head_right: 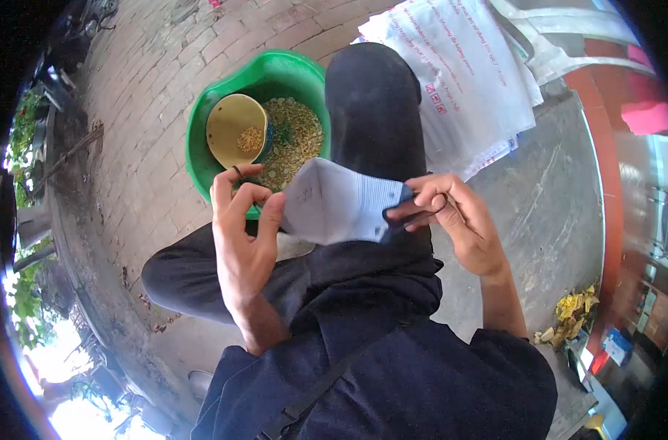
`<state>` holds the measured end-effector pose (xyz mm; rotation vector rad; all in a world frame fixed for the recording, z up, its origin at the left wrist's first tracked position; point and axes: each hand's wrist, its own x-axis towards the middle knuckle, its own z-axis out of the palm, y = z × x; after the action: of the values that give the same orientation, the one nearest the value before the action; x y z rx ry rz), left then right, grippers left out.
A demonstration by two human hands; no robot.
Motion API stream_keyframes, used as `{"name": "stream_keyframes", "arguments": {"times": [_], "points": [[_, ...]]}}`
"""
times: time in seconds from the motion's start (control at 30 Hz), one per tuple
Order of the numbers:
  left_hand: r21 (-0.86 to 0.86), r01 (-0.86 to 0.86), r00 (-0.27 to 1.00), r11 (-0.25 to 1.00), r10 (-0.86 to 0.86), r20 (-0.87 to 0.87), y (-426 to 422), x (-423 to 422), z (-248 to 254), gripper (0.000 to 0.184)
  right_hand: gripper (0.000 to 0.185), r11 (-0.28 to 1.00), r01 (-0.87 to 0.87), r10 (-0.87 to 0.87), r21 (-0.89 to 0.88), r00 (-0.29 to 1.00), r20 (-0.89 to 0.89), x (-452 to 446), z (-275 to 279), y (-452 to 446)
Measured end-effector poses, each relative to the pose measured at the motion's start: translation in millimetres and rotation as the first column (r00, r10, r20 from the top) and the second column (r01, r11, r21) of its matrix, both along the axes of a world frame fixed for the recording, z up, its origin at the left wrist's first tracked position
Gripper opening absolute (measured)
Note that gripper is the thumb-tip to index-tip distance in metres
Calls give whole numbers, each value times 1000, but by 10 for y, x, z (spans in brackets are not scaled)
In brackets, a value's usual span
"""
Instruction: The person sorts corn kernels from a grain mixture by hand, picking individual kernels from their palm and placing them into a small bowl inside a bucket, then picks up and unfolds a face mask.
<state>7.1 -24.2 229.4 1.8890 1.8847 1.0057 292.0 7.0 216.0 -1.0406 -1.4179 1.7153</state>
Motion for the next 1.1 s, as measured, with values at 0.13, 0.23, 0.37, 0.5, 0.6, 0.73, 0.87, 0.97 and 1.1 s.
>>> {"name": "stream_keyframes", "arguments": {"times": [0.13, 0.23, 0.37, 0.5, 0.6, 0.73, 0.87, 0.97, 1.1], "points": [[-110, -49, 920, 993, 88, 381, -87, -45, 236, 17, 31, 990, 138, -138, -10, 977, -161, -494, 116, 112], [-62, -172, 905, 983, 182, 383, -208, -88, 511, 17, 34, 996, -50, 53, -79, 998, 40, -576, 223, 214], [385, -203, 780, 900, -90, 620, -272, -300, 726, 22, 16, 985, 120, -50, 125, 888, -458, -678, 493, 308], [428, -43, 471, 903, -359, 806, -444, -403, 1146, 28, 19, 878, -408, 413, 249, 385, -825, -637, 1061, 640], [600, -42, 469, 799, -515, 718, -314, -519, 1257, 23, 22, 732, -438, 508, 521, -159, -847, -815, 1316, 567], [696, -101, 395, 711, -613, 684, -380, -528, 1292, 19, 32, 598, -342, 734, 724, -129, -667, -579, 1298, 608], [761, -207, 277, 615, -709, 649, -445, -464, 1255, 19, 17, 742, -259, 670, 618, 260, -696, -484, 948, 756], [629, -48, 728, 776, -404, 554, -356, -491, 1022, 24, 13, 837, -169, 522, 521, 533, -666, -35, 677, 501], [546, -256, 849, 798, -84, 521, -125, -462, 688, 25, 16, 860, -71, 370, 506, 768, -522, -733, 356, 771]]}}
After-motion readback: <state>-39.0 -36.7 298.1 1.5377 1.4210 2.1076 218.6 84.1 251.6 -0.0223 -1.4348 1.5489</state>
